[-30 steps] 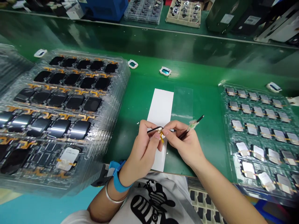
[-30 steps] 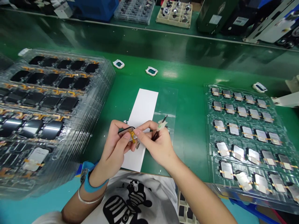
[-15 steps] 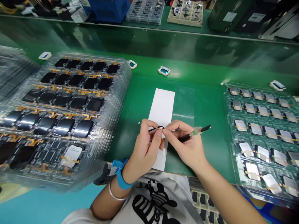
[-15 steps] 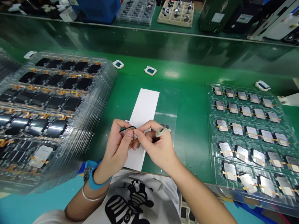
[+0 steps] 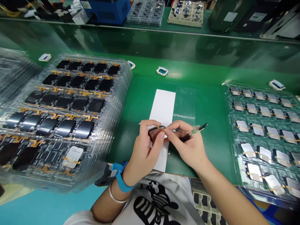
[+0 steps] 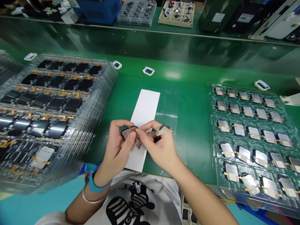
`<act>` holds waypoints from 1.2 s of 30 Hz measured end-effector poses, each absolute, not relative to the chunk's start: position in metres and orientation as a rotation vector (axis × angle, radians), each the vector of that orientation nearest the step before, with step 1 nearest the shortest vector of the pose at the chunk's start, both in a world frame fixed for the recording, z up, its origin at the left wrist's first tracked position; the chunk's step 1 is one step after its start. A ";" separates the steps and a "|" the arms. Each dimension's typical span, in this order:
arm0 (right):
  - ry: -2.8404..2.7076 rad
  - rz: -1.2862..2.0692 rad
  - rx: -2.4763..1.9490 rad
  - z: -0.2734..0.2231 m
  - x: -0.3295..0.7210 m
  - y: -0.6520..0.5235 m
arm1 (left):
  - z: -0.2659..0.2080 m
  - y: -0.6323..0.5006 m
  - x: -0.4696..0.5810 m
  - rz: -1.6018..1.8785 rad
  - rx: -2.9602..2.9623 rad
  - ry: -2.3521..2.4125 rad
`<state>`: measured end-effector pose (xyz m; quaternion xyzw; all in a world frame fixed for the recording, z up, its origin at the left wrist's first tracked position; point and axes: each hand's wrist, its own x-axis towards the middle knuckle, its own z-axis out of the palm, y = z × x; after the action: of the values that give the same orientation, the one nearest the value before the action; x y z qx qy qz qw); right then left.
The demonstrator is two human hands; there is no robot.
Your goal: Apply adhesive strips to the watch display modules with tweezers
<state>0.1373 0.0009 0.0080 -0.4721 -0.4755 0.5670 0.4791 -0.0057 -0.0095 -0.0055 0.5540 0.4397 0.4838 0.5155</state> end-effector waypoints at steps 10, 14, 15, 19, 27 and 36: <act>-1.407 1.006 -1.277 0.004 0.141 -0.004 | 0.003 -0.004 -0.013 1.296 1.670 1.183; -1.435 0.984 -1.252 0.007 0.142 -0.003 | 0.005 -0.004 -0.012 1.304 1.564 1.116; -1.422 0.999 -1.251 0.007 0.142 -0.003 | 0.005 -0.003 -0.012 1.286 1.494 1.092; -1.347 1.152 -1.244 0.006 0.143 -0.004 | 0.001 -0.002 -0.015 1.083 1.275 0.962; -1.248 1.300 -1.189 0.006 0.142 -0.004 | -0.005 -0.005 -0.013 1.027 1.235 0.886; -1.205 1.317 -1.214 0.007 0.142 0.000 | -0.006 -0.005 -0.012 1.032 1.238 0.914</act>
<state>0.1420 0.0003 0.0073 -0.4958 -0.4921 0.5378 0.4721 -0.0124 -0.0050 -0.0060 0.5340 0.3944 0.4454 0.6007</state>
